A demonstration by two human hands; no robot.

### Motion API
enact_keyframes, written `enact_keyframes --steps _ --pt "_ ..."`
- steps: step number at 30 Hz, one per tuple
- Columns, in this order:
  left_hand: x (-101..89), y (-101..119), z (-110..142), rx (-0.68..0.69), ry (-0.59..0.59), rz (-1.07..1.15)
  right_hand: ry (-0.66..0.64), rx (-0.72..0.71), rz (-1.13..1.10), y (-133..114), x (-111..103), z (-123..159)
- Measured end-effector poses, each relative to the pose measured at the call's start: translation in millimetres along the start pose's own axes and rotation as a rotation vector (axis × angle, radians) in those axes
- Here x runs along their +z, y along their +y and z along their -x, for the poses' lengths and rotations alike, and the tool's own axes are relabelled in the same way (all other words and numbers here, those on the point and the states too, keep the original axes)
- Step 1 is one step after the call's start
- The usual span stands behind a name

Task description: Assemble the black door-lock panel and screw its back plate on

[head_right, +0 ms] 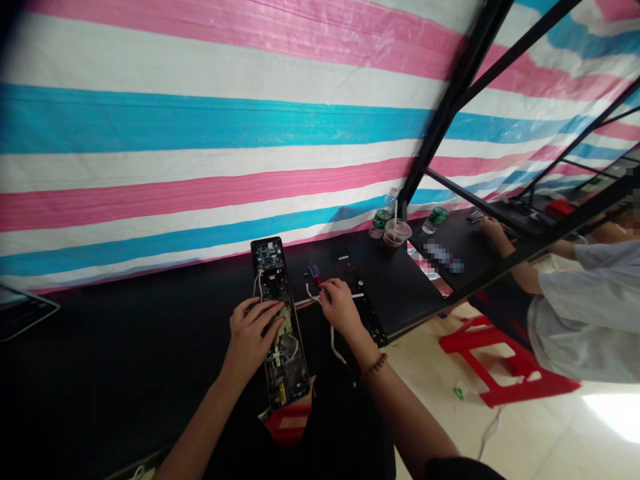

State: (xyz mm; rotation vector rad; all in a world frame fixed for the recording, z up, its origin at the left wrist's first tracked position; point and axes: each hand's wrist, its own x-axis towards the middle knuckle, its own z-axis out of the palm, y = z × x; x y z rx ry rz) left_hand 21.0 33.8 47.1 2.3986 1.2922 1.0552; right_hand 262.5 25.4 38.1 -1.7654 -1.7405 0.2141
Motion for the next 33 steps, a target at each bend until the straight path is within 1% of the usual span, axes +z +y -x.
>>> enact_keyframes --steps 2,4,6,8,11,14,16,19,22,25,27,30,33 --pt "0.5 6.6 8.8 -0.082 0.058 0.053 -0.055 0.030 0.150 -3.9 1.5 -12.4" --pt "3.9 13.5 22.1 -0.242 0.136 0.150 -0.098 0.040 0.242 -10.7 7.0 -27.0" --pt "9.5 20.1 38.1 -0.420 0.189 0.279 -0.119 0.030 0.277 -18.9 16.7 -42.7" --pt "15.2 26.1 54.2 -0.558 0.187 0.395 -0.143 0.029 0.315 -26.6 28.8 -57.4" --pt "21.0 32.3 73.8 -0.661 0.124 0.500 -0.186 0.040 0.352 -35.3 44.1 -73.9" --pt "25.1 33.2 84.6 -0.686 0.093 0.546 -0.205 0.033 0.351 -41.3 45.4 -83.2" --pt "28.9 31.7 86.7 -0.700 0.089 0.560 -0.181 0.010 0.330 -46.1 36.8 -87.0" --pt "35.9 29.4 82.9 -0.712 0.075 0.603 -0.127 -0.064 0.267 -57.8 16.9 -90.4" --pt "41.3 28.5 72.8 -0.713 0.077 0.653 -0.128 -0.160 0.205 -72.9 1.3 -93.2" --pt "43.7 26.2 59.2 -0.698 0.120 0.680 -0.175 -0.227 0.215 -83.9 -5.2 -100.1" --pt "44.6 21.3 49.5 -0.682 0.154 0.696 -0.196 -0.238 0.251 -87.4 -6.4 -107.5" --pt "46.2 7.9 35.4 -0.688 0.196 0.730 -0.226 -0.251 0.291 -90.5 -5.1 -117.2" --pt "47.4 -7.7 25.2 -0.726 0.195 0.742 -0.267 -0.294 0.314 -94.6 -0.4 -118.6"
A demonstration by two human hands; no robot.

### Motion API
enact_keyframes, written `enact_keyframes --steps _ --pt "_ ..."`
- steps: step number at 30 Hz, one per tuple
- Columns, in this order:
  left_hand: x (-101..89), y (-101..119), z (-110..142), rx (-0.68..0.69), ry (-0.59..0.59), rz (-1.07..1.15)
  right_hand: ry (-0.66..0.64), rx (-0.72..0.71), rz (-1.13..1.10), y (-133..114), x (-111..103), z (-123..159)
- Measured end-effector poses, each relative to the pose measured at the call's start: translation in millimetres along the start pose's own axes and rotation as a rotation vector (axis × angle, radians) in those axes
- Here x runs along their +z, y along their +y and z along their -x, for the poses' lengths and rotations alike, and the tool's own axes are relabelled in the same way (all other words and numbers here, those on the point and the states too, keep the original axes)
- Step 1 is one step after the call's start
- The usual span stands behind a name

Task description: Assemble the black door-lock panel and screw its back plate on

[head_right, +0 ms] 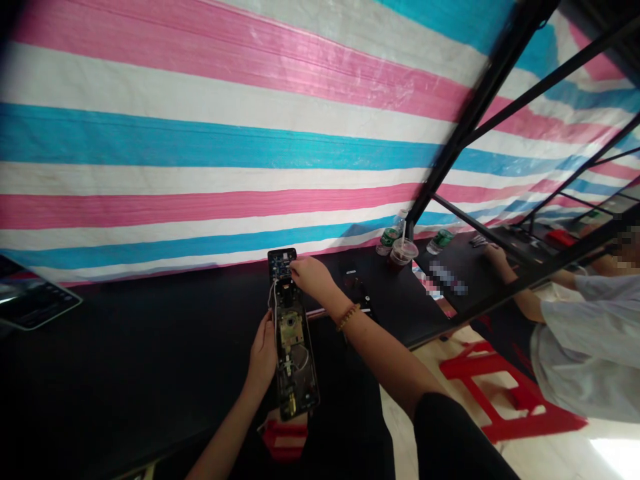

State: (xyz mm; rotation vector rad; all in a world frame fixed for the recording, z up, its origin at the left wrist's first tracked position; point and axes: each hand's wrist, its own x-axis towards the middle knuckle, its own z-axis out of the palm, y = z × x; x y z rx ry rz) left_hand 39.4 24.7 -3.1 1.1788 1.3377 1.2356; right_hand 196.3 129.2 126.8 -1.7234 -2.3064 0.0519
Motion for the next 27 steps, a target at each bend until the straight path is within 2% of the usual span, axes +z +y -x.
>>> enact_keyframes --steps 5,12,17,27 --pt "-7.6 -4.4 -7.3 0.068 -0.091 -0.034 -0.025 -0.007 0.034 -6.4 9.0 5.1" --pt "-11.0 -4.5 -1.5 0.061 -0.199 -0.040 0.010 0.009 0.047 -4.2 16.8 11.7" --pt "-10.6 -7.8 -1.9 0.051 -0.185 -0.056 0.024 0.016 0.052 -7.1 18.7 14.4" --pt "-10.8 -6.2 -1.1 0.135 -0.191 -0.064 0.034 -0.031 0.036 -12.8 25.1 9.1"
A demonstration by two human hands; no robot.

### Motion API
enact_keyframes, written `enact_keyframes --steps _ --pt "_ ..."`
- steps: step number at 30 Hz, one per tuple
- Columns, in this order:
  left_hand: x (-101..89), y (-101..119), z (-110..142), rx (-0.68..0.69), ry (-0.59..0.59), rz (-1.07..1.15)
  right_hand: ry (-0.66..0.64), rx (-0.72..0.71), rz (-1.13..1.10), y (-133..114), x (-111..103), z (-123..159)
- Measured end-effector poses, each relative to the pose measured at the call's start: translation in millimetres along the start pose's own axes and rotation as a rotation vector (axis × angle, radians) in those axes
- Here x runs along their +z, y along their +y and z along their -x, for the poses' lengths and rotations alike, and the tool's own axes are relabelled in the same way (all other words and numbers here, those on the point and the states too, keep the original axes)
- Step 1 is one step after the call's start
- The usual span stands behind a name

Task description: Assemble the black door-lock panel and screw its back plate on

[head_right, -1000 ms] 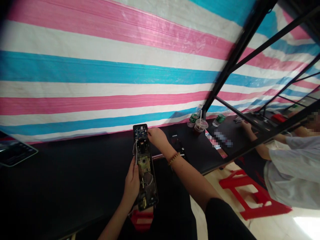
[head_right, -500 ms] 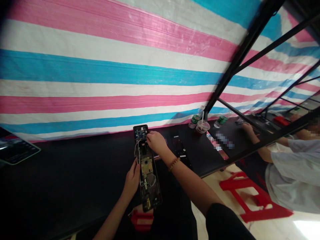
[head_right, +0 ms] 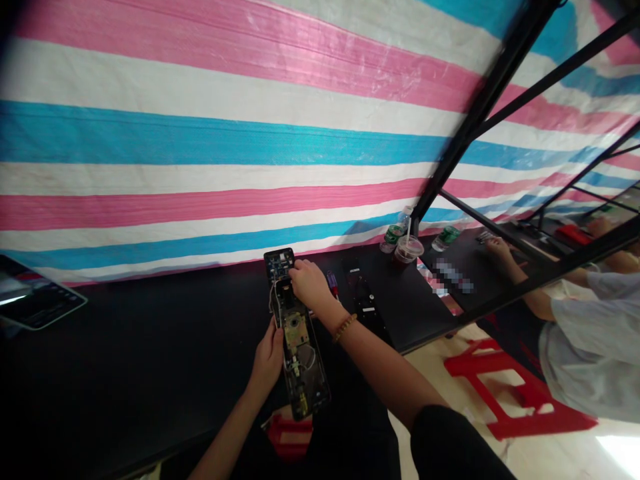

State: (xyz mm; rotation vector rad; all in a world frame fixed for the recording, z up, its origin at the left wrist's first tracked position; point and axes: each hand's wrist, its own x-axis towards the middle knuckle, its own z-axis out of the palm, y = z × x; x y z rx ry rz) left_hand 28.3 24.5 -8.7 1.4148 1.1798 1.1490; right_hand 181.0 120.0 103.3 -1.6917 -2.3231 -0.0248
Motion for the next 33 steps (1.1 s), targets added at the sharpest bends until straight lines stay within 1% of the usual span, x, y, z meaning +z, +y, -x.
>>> enact_keyframes --steps 6,12,18,21,24,27,29,33 --pt "-0.9 -4.5 -0.8 -0.018 0.018 -0.018 0.032 0.034 -0.030 0.9 3.8 1.8" --pt "-0.1 -2.0 -0.1 0.017 -0.021 -0.003 0.075 0.043 -0.096 5.3 -2.3 9.2" --pt "-0.2 -0.6 -0.6 0.026 -0.022 -0.009 0.099 0.099 -0.128 4.7 3.3 8.2" --pt "-0.2 -0.3 -0.1 0.016 -0.016 -0.010 0.102 0.104 -0.132 1.9 -0.5 6.1" --pt "0.0 -0.6 0.7 -0.003 -0.015 -0.010 0.121 0.057 -0.123 -7.9 -7.0 5.1" --pt "-0.1 -1.0 1.1 -0.008 0.015 -0.012 0.082 0.021 -0.071 -23.7 -8.2 4.7" --pt "-0.4 0.9 0.9 -0.006 0.053 -0.025 0.045 0.046 -0.036 -32.8 -5.9 4.0" --pt "-0.3 15.9 -4.6 0.011 0.209 -0.029 0.067 0.117 -0.050 -38.7 -0.5 1.8"
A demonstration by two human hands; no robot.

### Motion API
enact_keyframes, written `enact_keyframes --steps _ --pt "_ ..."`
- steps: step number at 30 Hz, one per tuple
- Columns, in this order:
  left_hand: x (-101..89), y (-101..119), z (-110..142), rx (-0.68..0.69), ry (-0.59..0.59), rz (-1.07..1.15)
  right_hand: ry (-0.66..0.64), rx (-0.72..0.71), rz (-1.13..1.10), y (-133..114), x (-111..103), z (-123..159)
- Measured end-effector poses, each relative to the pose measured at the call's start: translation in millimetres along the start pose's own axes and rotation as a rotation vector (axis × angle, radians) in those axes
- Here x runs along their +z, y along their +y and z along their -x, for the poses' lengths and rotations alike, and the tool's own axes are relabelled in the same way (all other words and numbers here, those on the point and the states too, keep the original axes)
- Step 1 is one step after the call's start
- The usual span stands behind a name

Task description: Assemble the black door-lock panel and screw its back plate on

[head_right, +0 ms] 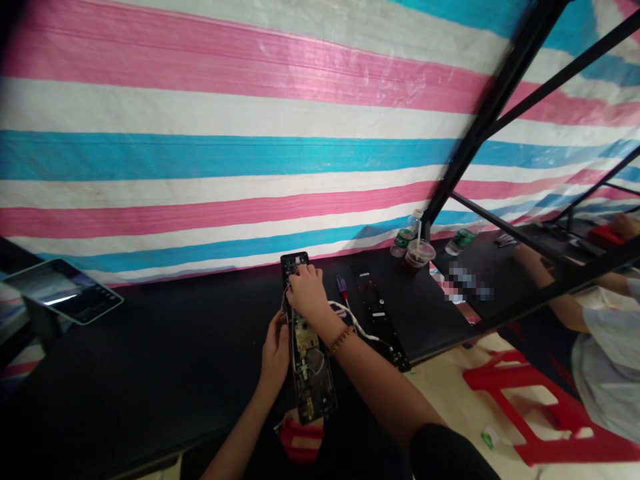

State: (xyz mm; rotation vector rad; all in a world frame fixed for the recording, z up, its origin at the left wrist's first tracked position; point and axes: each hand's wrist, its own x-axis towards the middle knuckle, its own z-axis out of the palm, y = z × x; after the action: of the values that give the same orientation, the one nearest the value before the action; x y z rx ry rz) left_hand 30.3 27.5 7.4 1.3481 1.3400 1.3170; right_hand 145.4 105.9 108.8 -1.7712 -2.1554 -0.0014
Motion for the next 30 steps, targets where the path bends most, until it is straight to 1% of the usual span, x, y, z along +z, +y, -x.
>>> enact_keyframes --steps 2,4,8,11,13,16,19,21,23,27,30 --pt "0.3 10.9 -6.5 -0.011 0.047 -0.031 0.014 0.023 -0.046 2.2 1.2 -1.2" --pt "-1.1 20.3 -14.8 -0.013 0.068 -0.095 0.007 0.018 -0.092 5.5 1.3 -2.4" --pt "-10.1 31.8 -32.7 0.036 0.115 -0.144 -0.010 -0.011 -0.135 10.6 0.3 -4.3" --pt "-16.3 39.6 -44.9 0.045 0.121 -0.105 0.000 0.002 -0.147 11.4 0.3 -4.5" --pt "-17.2 46.0 -52.9 0.040 0.126 -0.051 0.009 0.022 -0.147 10.7 0.9 -3.8" --pt "-13.9 54.4 -64.5 0.027 0.127 0.047 0.020 0.050 -0.138 8.2 3.0 -2.8" --pt "-8.9 57.2 -71.4 0.026 0.114 0.115 0.025 0.059 -0.121 4.1 6.1 -3.2" --pt "-5.4 54.4 -69.6 0.043 0.114 0.120 0.023 0.058 -0.107 1.1 8.2 -4.2" --pt "-0.6 48.3 -61.0 0.047 0.126 0.096 0.018 0.051 -0.096 -1.2 9.5 -5.2" --pt "13.9 31.8 -27.9 0.010 0.100 0.085 -0.002 0.022 -0.095 -2.0 9.8 -6.6" --pt "23.6 22.7 -3.0 0.045 0.084 0.032 -0.026 0.016 -0.112 0.1 9.0 -8.2"
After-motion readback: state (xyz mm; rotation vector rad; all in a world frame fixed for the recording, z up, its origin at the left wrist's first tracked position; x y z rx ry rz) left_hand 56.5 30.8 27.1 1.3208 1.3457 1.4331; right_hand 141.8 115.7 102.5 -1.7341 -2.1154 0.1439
